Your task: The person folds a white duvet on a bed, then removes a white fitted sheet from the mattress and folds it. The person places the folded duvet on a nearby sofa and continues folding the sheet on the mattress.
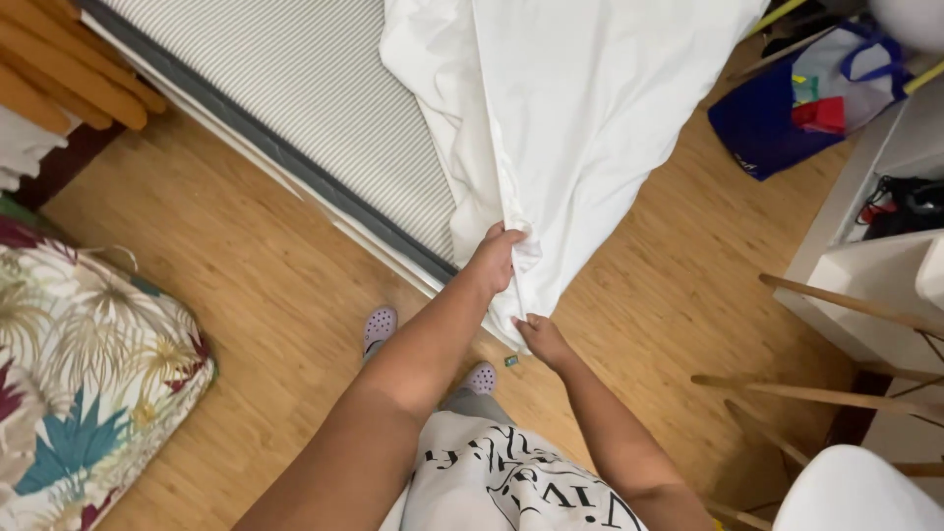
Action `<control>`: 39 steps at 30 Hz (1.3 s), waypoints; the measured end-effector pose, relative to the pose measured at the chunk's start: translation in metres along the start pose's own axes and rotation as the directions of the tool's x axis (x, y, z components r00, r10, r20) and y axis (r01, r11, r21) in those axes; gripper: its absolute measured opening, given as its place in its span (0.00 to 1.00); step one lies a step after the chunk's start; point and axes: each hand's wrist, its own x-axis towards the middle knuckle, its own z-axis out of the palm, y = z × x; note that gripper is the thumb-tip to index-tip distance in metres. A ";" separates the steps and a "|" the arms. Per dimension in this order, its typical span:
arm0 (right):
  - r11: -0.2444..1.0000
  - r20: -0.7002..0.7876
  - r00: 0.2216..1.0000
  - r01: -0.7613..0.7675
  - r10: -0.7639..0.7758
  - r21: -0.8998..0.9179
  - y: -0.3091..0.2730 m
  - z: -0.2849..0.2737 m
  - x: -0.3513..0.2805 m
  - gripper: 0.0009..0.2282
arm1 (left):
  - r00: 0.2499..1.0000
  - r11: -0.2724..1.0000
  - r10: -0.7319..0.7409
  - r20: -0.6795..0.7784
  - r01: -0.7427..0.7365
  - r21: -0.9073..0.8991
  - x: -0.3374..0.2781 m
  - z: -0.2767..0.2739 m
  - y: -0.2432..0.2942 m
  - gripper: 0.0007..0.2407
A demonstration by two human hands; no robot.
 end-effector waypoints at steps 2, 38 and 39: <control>0.998 0.019 0.999 -0.041 0.040 0.050 0.003 -0.019 -0.013 0.20 | 1.000 1.000 0.003 0.004 -0.003 0.008 -0.009 0.009 -0.006 0.21; 0.851 -0.295 0.954 0.110 0.054 0.513 0.102 0.042 0.029 0.16 | 0.987 0.998 0.052 0.151 -0.046 -0.041 -0.084 -0.034 -0.005 0.21; 0.855 -0.295 0.954 0.113 0.048 0.506 0.105 0.032 0.029 0.16 | 0.987 0.998 0.058 0.153 -0.051 -0.048 -0.080 -0.027 -0.010 0.21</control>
